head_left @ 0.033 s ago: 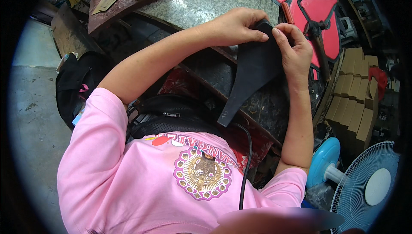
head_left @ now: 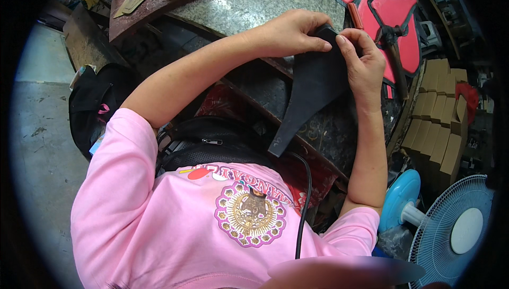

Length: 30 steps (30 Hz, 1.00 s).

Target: The person trims the edges of pink and black shoe insoles using a red-handled knife. They repeatedly flip the insoles, align the blade along the perimeter, and scrape away excess material. Finished insoles are set aside on the workbench.

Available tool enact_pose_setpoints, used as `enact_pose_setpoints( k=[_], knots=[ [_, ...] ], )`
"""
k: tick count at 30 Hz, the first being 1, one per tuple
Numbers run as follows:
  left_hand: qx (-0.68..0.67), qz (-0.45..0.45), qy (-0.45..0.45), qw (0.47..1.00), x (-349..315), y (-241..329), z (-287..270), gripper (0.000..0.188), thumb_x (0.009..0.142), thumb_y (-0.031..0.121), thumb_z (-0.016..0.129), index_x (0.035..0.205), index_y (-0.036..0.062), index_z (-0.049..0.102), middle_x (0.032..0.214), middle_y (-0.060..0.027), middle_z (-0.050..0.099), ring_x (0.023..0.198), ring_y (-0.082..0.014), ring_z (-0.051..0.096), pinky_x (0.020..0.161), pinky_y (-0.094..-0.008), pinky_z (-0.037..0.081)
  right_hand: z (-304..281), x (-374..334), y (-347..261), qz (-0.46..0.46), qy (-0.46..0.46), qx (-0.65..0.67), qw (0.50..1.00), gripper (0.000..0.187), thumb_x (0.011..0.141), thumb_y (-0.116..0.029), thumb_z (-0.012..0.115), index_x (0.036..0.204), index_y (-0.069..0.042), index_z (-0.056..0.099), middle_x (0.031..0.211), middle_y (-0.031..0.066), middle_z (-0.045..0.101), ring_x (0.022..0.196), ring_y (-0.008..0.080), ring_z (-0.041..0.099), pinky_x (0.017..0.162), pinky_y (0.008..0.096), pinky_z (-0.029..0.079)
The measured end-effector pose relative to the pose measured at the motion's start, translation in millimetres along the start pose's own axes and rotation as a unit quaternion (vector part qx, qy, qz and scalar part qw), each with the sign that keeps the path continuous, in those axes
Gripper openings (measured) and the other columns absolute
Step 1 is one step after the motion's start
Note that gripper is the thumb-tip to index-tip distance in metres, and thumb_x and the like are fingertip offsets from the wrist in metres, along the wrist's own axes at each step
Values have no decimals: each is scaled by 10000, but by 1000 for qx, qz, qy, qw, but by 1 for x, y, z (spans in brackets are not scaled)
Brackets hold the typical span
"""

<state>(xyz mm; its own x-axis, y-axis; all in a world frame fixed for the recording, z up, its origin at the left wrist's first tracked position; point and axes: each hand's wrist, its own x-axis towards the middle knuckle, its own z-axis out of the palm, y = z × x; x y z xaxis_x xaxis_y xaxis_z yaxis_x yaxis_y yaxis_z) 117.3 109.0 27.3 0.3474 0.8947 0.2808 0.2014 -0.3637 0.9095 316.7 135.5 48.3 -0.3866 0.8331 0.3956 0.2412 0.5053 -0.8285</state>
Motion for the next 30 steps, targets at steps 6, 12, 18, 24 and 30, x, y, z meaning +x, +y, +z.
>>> enact_pose_setpoints(
  k=[6, 12, 18, 24, 30],
  knots=[
    [-7, -19, -18, 1000, 2, -2, -1, 241, 927, 140, 688, 1104, 2, 599, 871, 8, 632, 823, -43, 571, 722, -222, 479, 1, 8, 9, 37, -39, 15, 998, 160, 929, -162, 672, 946, -4, 685, 829, -18, 664, 747, 64, 574, 693, 222, 470],
    [-158, -34, 39, 986, 5, 0, -7, 252, 956, 192, 658, 1107, -2, 602, 920, 0, 655, 852, -50, 605, 748, -217, 492, -12, 14, 10, 169, -17, 247, 954, 276, 995, -253, 618, 1080, -1, 693, 948, 16, 704, 815, 83, 648, 754, 226, 511],
    [-164, -30, 79, 983, 4, 3, -8, 244, 968, 222, 644, 1090, 13, 611, 919, 2, 658, 840, -40, 607, 742, -207, 489, -32, 17, 11, 218, -17, 265, 939, 350, 1010, -344, 582, 1087, -19, 689, 929, 23, 705, 798, 89, 662, 749, 235, 521],
    [-172, -44, 70, 982, 3, 5, -8, 249, 973, 241, 635, 1094, 24, 621, 894, 18, 652, 806, -21, 588, 705, -198, 474, -27, 15, 22, 152, -25, 168, 974, 218, 982, -212, 626, 1026, -17, 711, 916, -16, 686, 835, 53, 614, 767, 207, 470],
    [-170, -64, 79, 980, 3, 5, -8, 218, 987, 263, 604, 1062, 59, 618, 872, 40, 637, 778, -2, 572, 654, -176, 444, -18, 16, 19, 187, 37, 256, 948, 251, 980, -232, 631, 1062, -8, 709, 909, -11, 682, 822, 53, 610, 757, 210, 469]
  ],
)
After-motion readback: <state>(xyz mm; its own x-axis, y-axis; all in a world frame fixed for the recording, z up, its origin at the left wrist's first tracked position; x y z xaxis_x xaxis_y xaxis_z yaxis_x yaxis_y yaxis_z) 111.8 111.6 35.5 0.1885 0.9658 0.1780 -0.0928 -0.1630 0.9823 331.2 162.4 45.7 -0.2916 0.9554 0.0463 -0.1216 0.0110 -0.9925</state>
